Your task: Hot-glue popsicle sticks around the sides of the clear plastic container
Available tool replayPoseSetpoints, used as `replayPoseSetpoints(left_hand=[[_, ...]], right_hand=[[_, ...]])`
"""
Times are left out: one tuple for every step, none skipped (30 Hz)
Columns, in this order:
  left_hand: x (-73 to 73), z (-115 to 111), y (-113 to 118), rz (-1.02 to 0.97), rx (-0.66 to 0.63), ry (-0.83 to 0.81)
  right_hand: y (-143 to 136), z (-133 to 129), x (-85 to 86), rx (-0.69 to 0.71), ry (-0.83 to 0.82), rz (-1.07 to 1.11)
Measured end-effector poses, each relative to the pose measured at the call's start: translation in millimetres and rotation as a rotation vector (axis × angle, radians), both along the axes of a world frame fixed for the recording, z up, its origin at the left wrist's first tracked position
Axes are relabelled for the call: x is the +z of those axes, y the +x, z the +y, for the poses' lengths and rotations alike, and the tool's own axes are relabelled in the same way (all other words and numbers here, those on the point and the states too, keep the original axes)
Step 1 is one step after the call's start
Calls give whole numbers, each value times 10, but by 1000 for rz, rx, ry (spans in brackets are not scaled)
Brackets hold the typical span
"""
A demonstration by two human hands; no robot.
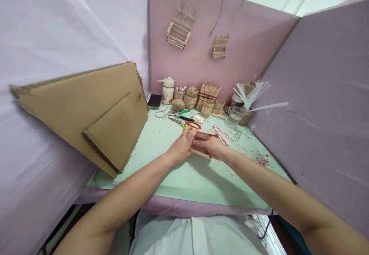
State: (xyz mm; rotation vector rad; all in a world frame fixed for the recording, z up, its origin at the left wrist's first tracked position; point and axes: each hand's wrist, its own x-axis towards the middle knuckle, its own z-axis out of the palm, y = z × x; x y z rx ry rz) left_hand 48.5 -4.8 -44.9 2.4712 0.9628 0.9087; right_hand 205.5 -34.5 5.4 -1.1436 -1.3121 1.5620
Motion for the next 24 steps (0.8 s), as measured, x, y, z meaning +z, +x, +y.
replayPoseSetpoints(left_hand=[[1, -4, 1, -9, -6, 1], [1, -7, 4, -21, -14, -1], [-2, -10, 8, -36, -22, -6], [-7, -10, 12, -51, -28, -16], [-13, -8, 16, -65, -33, -27], [-18, -3, 19, -79, -37, -40], [-23, 4, 22, -92, -43, -51], [-26, 13, 22, -106, -50, -60], [-26, 22, 19, -121, -61, -67], [-22, 30, 14, -136, -73, -72], [-17, 38, 6, -151, -84, -74], [-9, 46, -4, -162, -92, -73], [-2, 54, -14, -172, -96, -70], [3, 61, -24, -178, -97, -65], [6, 68, -31, -181, -95, -61], [4, 74, -36, -183, -93, -58], [-1, 80, -37, -183, -92, -56], [-11, 85, -35, -183, -94, -55], [-23, 88, -30, -185, -97, -53], [-36, 90, -23, -186, -104, -50], [-50, 90, -17, -187, -114, -45], [-62, 90, -12, -188, -124, -38], [-73, 89, -9, -185, -134, -29], [-80, 88, -8, -180, -143, -23]], right_hand=[[21, 21, 1, 34, 52, -94], [41, 46, 6, 61, 125, -225], [58, 72, 16, 89, 218, -388], [72, 100, 32, 122, 314, -558], [82, 126, 54, 159, 397, -707], [89, 150, 82, 200, 457, -819], [92, 169, 114, 241, 492, -890], [94, 183, 147, 275, 505, -926], [93, 191, 179, 300, 504, -936], [93, 193, 207, 316, 499, -937], [92, 189, 230, 327, 500, -942], [91, 182, 244, 336, 511, -949], [90, 172, 249, 318, 506, -934], [89, 159, 245, 275, 485, -900], [87, 147, 232, 212, 449, -847], [85, 135, 212, 139, 398, -779], [82, 124, 188, 68, 342, -707], [80, 114, 163, 11, 288, -641], [80, 105, 139, -18, 242, -587], [82, 98, 120, -8, 212, -554], [88, 94, 107, 23, 188, -537], [96, 93, 101, 74, 200, -565], [108, 95, 102, 137, 243, -628], [120, 102, 109, 199, 306, -709]])
